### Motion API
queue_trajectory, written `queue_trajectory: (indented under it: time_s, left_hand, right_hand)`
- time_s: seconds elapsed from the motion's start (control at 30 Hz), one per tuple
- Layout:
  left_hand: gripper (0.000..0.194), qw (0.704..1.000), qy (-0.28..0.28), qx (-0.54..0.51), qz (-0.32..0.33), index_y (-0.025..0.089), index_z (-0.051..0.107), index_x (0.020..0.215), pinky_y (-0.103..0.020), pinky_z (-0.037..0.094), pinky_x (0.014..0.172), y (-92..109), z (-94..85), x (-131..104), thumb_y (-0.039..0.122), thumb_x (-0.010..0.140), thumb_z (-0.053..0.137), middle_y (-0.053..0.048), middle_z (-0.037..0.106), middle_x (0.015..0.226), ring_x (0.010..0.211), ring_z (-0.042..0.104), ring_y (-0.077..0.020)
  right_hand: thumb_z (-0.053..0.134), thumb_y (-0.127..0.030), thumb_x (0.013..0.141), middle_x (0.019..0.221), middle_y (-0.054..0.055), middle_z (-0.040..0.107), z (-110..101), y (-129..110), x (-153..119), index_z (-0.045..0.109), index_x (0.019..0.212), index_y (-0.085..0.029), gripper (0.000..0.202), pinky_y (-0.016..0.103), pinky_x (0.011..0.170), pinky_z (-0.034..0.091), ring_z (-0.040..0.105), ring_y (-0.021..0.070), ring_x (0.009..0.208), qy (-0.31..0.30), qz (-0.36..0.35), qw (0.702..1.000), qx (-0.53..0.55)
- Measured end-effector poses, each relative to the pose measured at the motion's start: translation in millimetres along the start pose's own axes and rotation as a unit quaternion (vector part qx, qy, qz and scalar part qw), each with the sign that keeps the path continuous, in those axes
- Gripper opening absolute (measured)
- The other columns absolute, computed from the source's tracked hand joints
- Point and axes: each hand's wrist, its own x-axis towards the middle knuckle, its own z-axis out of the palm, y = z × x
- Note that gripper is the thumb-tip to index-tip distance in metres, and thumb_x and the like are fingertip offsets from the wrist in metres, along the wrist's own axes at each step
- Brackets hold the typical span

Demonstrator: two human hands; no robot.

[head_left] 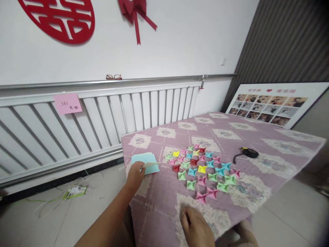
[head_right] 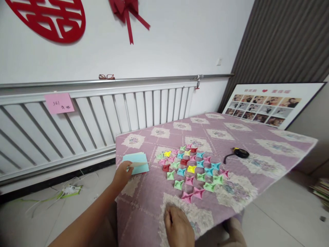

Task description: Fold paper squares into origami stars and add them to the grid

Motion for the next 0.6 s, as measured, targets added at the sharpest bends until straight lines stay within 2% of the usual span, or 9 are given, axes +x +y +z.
queue_trajectory:
  time_s: [0.1, 0.2, 0.27, 0.37, 0.47, 0.53, 0.6]
  left_hand:
    - [0.013, 0.997, -0.006, -0.066, 0.05, 0.02, 0.057, 0.082, -0.037, 0.044, 0.087, 20, 6.6, -44, 0.012, 0.079, 0.047, -0.006, 0.063, 0.096, 0.096, 0.057, -0.0216]
    - [0.018, 0.988, -0.028, -0.127, 0.08, 0.02, 0.053, 0.076, -0.033, 0.046, 0.082, 36, 18.3, -94, 0.006, 0.07, 0.044, -0.005, 0.063, 0.091, 0.09, 0.059, -0.0192]
    - [0.021, 0.982, -0.044, -0.158, 0.089, 0.02, 0.051, 0.073, -0.029, 0.047, 0.074, 42, 25.1, -123, 0.004, 0.063, 0.043, -0.003, 0.064, 0.085, 0.082, 0.06, -0.0177]
    - [0.02, 0.974, -0.055, -0.204, 0.086, 0.02, 0.051, 0.071, -0.031, 0.046, 0.076, 42, 29.9, -150, 0.003, 0.063, 0.043, -0.004, 0.064, 0.083, 0.082, 0.059, -0.0183]
    - [0.016, 0.968, -0.074, -0.23, 0.067, 0.02, 0.055, 0.072, -0.035, 0.043, 0.085, 36, 27.5, -159, 0.006, 0.068, 0.048, -0.005, 0.065, 0.089, 0.091, 0.058, -0.0206]
    - [0.015, 0.97, -0.09, -0.218, 0.058, 0.02, 0.057, 0.072, -0.037, 0.042, 0.089, 33, 23.7, -159, 0.007, 0.069, 0.05, -0.007, 0.064, 0.096, 0.097, 0.057, -0.0216]
    - [0.018, 0.976, -0.102, -0.186, 0.052, 0.02, 0.059, 0.074, -0.039, 0.041, 0.092, 32, 19.8, -158, 0.006, 0.069, 0.049, -0.008, 0.063, 0.105, 0.104, 0.054, -0.0226]
  right_hand:
    - [0.04, -0.034, 0.09, 0.075, 0.003, 0.065, -1, -2, -1, 0.059, 0.076, -0.023, 0.026, 0.028, 0.067, 0.046, 0.063, 0.0179, 0.072, 0.003, -0.001, 1.0, 0.007]
    - [0.043, -0.033, 0.088, 0.085, 0.005, 0.069, 0, -3, -2, 0.061, 0.097, -0.021, 0.024, 0.03, 0.07, 0.049, 0.065, 0.0199, 0.078, -0.004, 0.034, 0.999, 0.016]
    - [0.046, -0.029, 0.084, 0.099, 0.008, 0.069, -1, -3, -3, 0.056, 0.116, -0.018, 0.035, 0.032, 0.075, 0.05, 0.066, 0.0219, 0.089, -0.011, 0.06, 0.998, 0.029]
    - [0.048, -0.02, 0.078, 0.119, 0.01, 0.062, -5, 0, -4, 0.046, 0.131, -0.018, 0.053, 0.033, 0.087, 0.049, 0.061, 0.0219, 0.105, -0.014, 0.062, 0.995, 0.083]
    - [0.049, -0.016, 0.073, 0.123, 0.009, 0.059, -13, 2, -6, 0.052, 0.126, -0.022, 0.053, 0.032, 0.091, 0.047, 0.058, 0.0206, 0.111, -0.037, 0.018, 0.986, 0.161]
    - [0.051, -0.014, 0.071, 0.121, 0.008, 0.059, -17, 1, -8, 0.063, 0.109, -0.023, 0.041, 0.031, 0.088, 0.048, 0.059, 0.0204, 0.108, -0.058, -0.025, 0.978, 0.198]
    - [0.051, -0.011, 0.07, 0.115, 0.008, 0.062, -19, 0, -11, 0.067, 0.091, -0.023, 0.029, 0.031, 0.084, 0.049, 0.06, 0.0203, 0.104, -0.061, -0.058, 0.975, 0.204]
